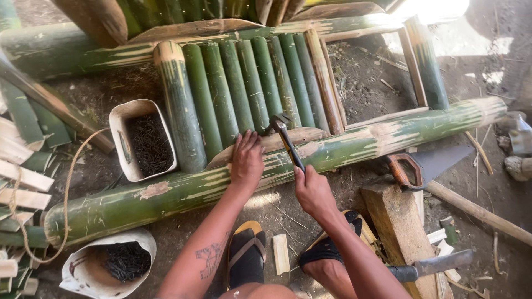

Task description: The person splits bamboo strips using a knife and a wooden block, then hammers nails into a bamboo frame to secure the strips. The person uses a saw to cut bamboo pieces and continues to assemble the structure by nailing components together.

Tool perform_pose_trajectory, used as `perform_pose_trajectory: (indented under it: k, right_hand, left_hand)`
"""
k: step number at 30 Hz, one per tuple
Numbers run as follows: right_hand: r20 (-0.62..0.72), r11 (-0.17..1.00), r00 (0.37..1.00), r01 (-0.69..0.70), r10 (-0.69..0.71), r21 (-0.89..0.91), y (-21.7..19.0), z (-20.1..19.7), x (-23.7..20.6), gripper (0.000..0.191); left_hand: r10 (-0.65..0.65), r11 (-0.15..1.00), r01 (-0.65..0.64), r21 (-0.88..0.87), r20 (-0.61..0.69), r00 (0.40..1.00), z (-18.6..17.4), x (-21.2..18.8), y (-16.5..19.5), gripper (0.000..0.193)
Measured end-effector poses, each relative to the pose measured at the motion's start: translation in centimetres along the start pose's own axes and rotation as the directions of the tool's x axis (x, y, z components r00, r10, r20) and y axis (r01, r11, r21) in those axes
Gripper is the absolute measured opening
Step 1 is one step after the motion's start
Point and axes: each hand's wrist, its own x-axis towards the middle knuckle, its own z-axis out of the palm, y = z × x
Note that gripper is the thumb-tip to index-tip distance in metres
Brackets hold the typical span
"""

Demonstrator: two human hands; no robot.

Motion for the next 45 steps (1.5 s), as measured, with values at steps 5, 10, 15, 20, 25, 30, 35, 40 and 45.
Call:
perform_pose_trajectory:
  k: [5,10,15,20,25,30,35,40,45]
  right_hand:
    - [-0.196,0.978,0.961,0.208,-0.197,0.036,0.7,1.8,0.0,0.04]
    - [-0.044,0.981,0.988,-0.144,0.151,0.13,3.4,1.5,0.2,0.041]
    - [-0.531,0.978,0.836,-0.027,0.137,0.208,9.3,4.1,-2.8,0.038]
    - [-0.688,0.983,0.711,-0.025,0.145,0.182,14.8,8.5,-6.6,0.051]
    - [-0.792,0.998,0.608,0.042,-0.056,-0.039,17.5,2.4,-5.2,0.036]
    - [-0.501,0.988,0.854,0.085,-0.14,-0.133,23.6,-12.7,-3.0,0.025]
    - [-0.161,0.867,0.977,0.041,-0.138,-0.496,28.4,-22.8,-2.2,0.024]
    - [-0.204,0.866,0.948,0.118,-0.243,-0.486,28.4,-21.1,3.0,0.056]
    - [-0.199,0.875,0.969,0.032,-0.145,-0.484,29.5,-19.6,8.5,0.065]
  left_hand:
    - [0.082,0.997,-0.081,0.011,-0.108,0.991,-0.2,-0.2,0.1,0.03]
    - [0.02,0.994,-0.033,-0.108,-0.115,0.993,-0.5,-0.4,0.1,0.029]
    - [0.067,0.956,-0.13,-0.263,-0.236,0.969,0.2,-0.8,3.1,0.026]
    - [0.333,0.811,-0.399,-0.428,-0.223,0.916,5.0,-2.6,12.2,0.025]
    - [0.699,0.642,-0.552,-0.532,0.112,0.706,9.3,-3.5,19.2,0.025]
    - [0.898,0.396,-0.822,-0.41,0.361,0.253,9.9,-2.2,25.4,0.042]
    - [0.787,0.119,-0.978,-0.174,0.616,-0.013,6.0,0.9,31.6,0.039]
    - [0.596,0.331,-0.943,0.021,0.771,0.226,9.7,4.3,36.4,0.01]
    - [0.502,0.643,-0.765,0.051,0.726,0.47,19.8,6.3,35.6,0.012]
